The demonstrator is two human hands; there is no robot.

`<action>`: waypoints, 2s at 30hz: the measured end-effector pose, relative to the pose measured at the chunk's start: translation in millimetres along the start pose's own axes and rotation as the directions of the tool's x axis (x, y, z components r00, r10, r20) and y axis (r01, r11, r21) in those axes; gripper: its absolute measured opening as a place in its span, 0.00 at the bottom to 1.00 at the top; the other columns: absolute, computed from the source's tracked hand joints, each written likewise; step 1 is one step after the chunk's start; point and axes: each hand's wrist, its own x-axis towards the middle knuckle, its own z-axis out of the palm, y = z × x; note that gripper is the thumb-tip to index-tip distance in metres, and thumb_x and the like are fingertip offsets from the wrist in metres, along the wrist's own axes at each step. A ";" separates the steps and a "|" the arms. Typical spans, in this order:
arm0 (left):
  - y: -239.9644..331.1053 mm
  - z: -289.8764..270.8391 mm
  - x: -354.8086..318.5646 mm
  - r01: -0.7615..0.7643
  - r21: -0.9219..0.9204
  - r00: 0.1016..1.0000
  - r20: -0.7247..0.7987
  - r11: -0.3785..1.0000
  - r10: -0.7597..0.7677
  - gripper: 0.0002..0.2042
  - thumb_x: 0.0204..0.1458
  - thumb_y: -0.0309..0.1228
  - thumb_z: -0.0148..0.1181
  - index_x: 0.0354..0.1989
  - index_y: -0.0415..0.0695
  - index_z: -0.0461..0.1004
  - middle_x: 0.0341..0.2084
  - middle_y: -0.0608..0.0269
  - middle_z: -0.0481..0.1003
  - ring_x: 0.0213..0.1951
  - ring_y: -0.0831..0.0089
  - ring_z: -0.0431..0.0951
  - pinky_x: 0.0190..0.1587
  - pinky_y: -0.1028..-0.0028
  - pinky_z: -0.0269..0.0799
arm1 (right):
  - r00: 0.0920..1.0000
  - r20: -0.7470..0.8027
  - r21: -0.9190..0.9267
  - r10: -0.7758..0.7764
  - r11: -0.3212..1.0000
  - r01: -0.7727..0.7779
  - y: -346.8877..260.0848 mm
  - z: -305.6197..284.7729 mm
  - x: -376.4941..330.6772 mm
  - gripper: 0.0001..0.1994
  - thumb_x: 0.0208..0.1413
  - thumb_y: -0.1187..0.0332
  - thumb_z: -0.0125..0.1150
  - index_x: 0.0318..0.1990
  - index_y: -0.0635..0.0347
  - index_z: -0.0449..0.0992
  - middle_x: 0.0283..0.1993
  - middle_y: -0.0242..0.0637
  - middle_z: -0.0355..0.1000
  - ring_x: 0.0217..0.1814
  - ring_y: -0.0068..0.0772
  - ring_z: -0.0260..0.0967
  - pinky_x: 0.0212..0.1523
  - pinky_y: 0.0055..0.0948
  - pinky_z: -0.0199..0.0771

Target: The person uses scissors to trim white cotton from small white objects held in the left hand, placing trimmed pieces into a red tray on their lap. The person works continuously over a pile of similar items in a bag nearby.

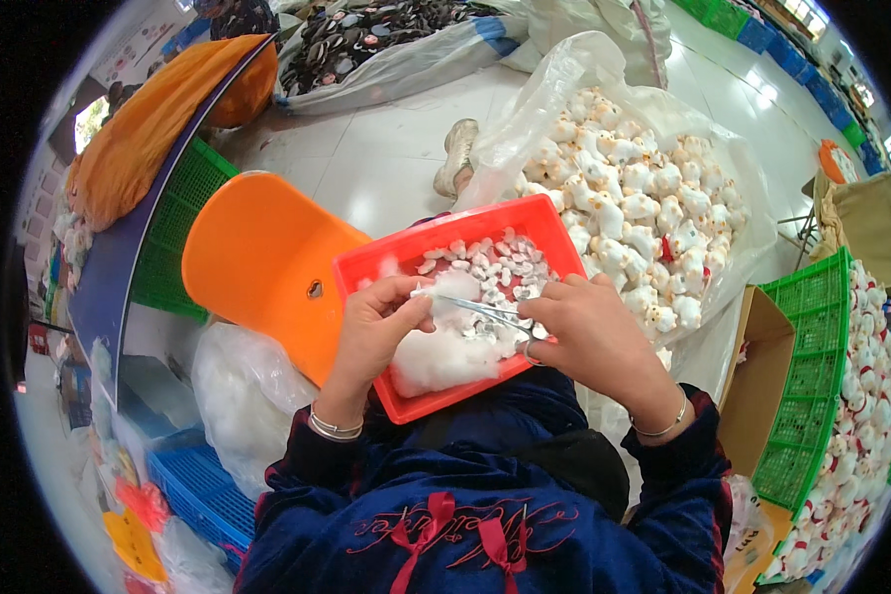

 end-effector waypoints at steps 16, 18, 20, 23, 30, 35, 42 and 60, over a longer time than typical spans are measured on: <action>-11.7 -4.8 3.5 0.046 -0.318 0.999 0.042 0.947 -0.034 0.07 0.63 0.22 0.60 0.47 0.39 0.79 0.32 0.65 0.80 0.28 0.78 0.79 0.35 0.76 0.78 | 0.995 -0.097 0.953 -0.015 0.289 0.097 2.3 45.0 50.4 0.17 0.57 0.79 0.68 0.54 0.62 0.75 0.50 0.28 0.73 0.52 0.18 0.71 0.52 0.22 0.73; -15.4 -10.0 2.3 0.020 -0.316 1.000 0.012 0.948 -0.017 0.07 0.63 0.23 0.60 0.47 0.38 0.78 0.32 0.65 0.80 0.28 0.78 0.79 0.35 0.78 0.78 | 0.999 -0.034 0.949 0.017 0.313 0.027 8.0 47.5 51.2 0.15 0.58 0.79 0.67 0.52 0.62 0.75 0.48 0.28 0.72 0.50 0.17 0.70 0.51 0.21 0.73; -17.4 -16.5 2.0 -0.010 -0.345 0.999 -0.036 0.939 -0.002 0.07 0.64 0.24 0.60 0.47 0.39 0.79 0.32 0.66 0.79 0.27 0.79 0.78 0.34 0.78 0.77 | 0.995 -0.024 0.935 0.102 0.354 -0.014 20.9 48.1 49.5 0.12 0.59 0.80 0.65 0.49 0.63 0.76 0.44 0.27 0.70 0.47 0.15 0.70 0.49 0.19 0.73; -16.0 -22.8 1.9 -0.002 -0.427 0.999 -0.030 0.904 -0.012 0.06 0.64 0.24 0.61 0.47 0.39 0.79 0.31 0.68 0.78 0.26 0.81 0.75 0.33 0.78 0.76 | 0.964 0.046 0.742 0.260 0.637 -0.207 68.7 59.0 47.0 0.16 0.54 0.75 0.70 0.49 0.65 0.75 0.47 0.33 0.74 0.47 0.26 0.74 0.48 0.28 0.75; -14.6 -15.2 -0.1 0.024 -0.233 0.997 -0.060 0.972 -0.039 0.07 0.62 0.25 0.63 0.46 0.39 0.80 0.30 0.69 0.78 0.27 0.84 0.75 0.33 0.80 0.74 | 0.990 -0.089 0.188 -0.110 0.974 0.125 32.7 10.3 20.8 0.33 0.39 0.56 0.80 0.53 0.63 0.76 0.54 0.46 0.73 0.62 0.51 0.66 0.63 0.44 0.66; -7.9 -3.3 -1.7 -0.046 -0.010 0.995 -0.088 0.999 0.045 0.09 0.60 0.23 0.65 0.48 0.37 0.79 0.30 0.70 0.78 0.30 0.83 0.78 0.35 0.80 0.75 | 0.992 -0.032 0.073 -0.125 0.989 0.127 11.2 10.2 20.6 0.32 0.39 0.55 0.79 0.54 0.58 0.79 0.50 0.41 0.75 0.58 0.46 0.68 0.59 0.43 0.66; -2.6 -7.6 -5.2 -0.034 -0.065 0.996 -0.088 0.997 0.028 0.12 0.62 0.24 0.62 0.53 0.35 0.79 0.33 0.65 0.81 0.33 0.81 0.81 0.40 0.80 0.79 | 0.995 -0.038 -0.038 -0.090 0.995 0.089 11.7 9.5 14.3 0.22 0.46 0.58 0.75 0.51 0.51 0.83 0.42 0.33 0.77 0.50 0.39 0.72 0.52 0.40 0.64; -5.2 -9.0 -1.5 0.154 -0.136 0.988 0.003 0.979 -0.155 0.07 0.63 0.26 0.63 0.44 0.36 0.80 0.33 0.62 0.82 0.29 0.79 0.81 0.36 0.79 0.79 | 0.989 0.039 -0.079 -0.141 0.986 0.144 3.5 2.4 18.6 0.19 0.46 0.61 0.74 0.48 0.53 0.81 0.40 0.33 0.77 0.50 0.42 0.73 0.51 0.44 0.65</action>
